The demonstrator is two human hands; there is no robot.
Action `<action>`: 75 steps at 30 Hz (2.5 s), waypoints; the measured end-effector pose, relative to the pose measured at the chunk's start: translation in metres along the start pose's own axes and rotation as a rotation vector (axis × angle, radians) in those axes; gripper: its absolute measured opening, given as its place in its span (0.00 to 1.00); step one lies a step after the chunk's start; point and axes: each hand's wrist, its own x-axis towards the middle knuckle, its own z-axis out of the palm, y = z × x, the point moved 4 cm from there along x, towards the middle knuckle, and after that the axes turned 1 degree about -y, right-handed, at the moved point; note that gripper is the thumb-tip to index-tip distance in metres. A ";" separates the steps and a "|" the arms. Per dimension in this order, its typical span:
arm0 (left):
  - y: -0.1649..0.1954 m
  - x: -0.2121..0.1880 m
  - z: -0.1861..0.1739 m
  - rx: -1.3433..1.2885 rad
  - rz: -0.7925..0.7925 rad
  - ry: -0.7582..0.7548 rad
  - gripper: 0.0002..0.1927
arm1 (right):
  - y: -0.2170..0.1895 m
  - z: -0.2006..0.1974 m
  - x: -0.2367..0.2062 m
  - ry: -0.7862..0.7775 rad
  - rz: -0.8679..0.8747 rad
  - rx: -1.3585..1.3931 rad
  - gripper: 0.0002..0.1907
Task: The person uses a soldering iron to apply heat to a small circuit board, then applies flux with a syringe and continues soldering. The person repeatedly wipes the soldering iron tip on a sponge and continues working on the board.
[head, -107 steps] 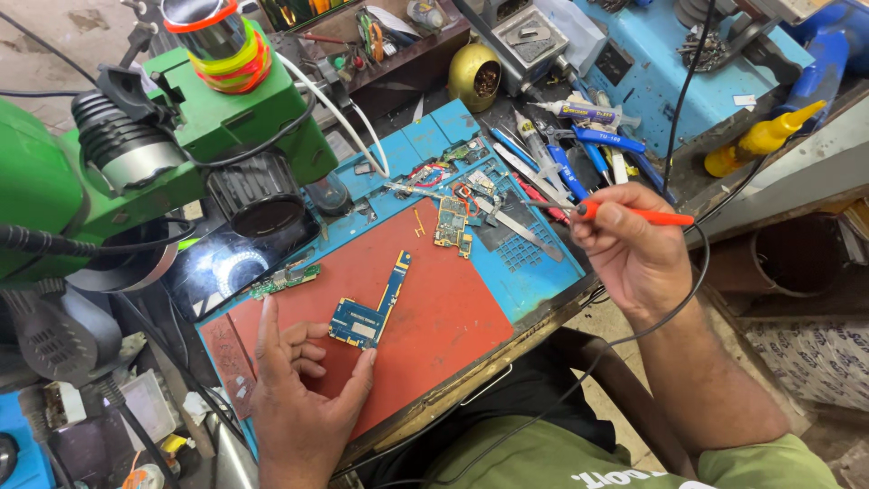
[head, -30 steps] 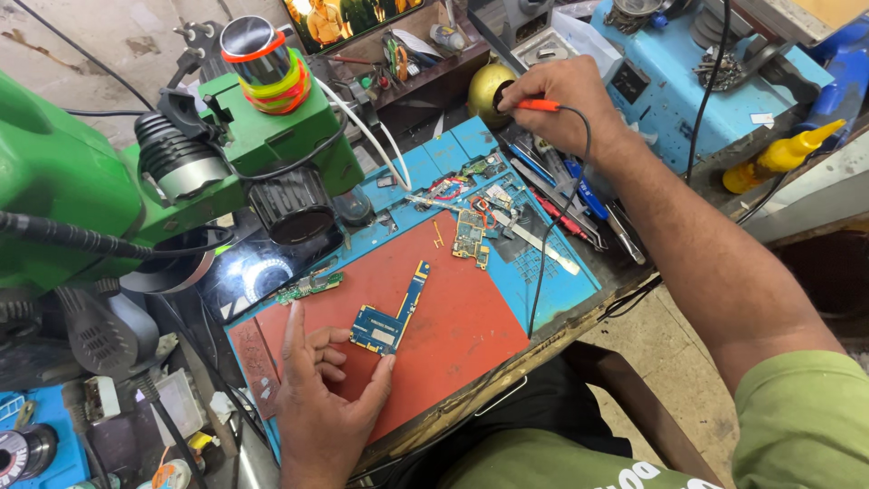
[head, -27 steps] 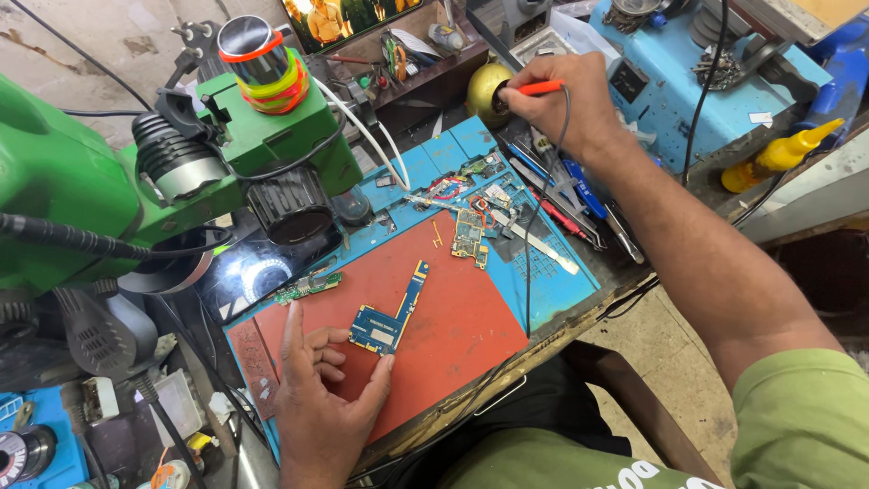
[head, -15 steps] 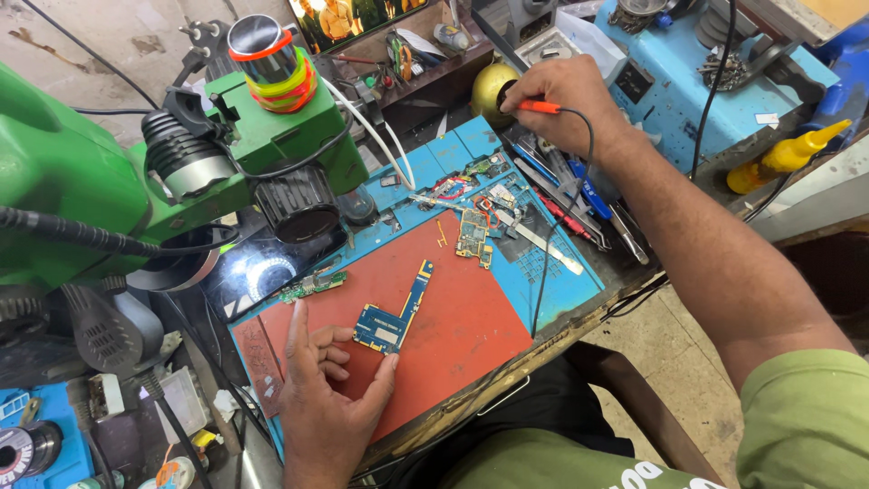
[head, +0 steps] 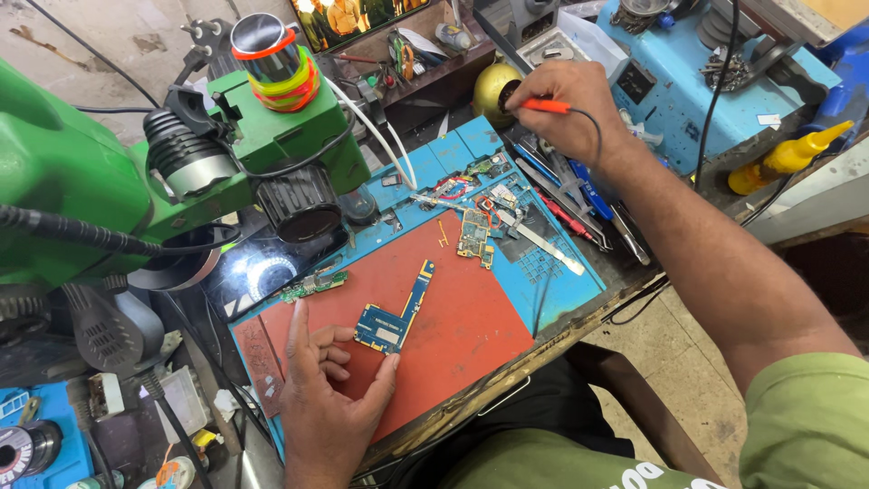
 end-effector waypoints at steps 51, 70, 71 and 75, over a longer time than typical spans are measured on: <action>-0.002 0.000 0.000 -0.047 0.001 0.012 0.58 | 0.016 0.011 -0.007 0.118 0.225 0.003 0.09; 0.001 0.001 -0.001 -0.027 -0.010 0.007 0.58 | 0.005 0.001 -0.006 0.078 0.177 0.040 0.08; 0.001 0.001 -0.002 -0.026 -0.015 0.003 0.58 | 0.005 0.000 -0.006 0.042 0.121 0.045 0.08; 0.000 0.000 -0.001 -0.034 0.003 0.006 0.58 | 0.008 0.001 -0.007 -0.006 0.085 0.143 0.07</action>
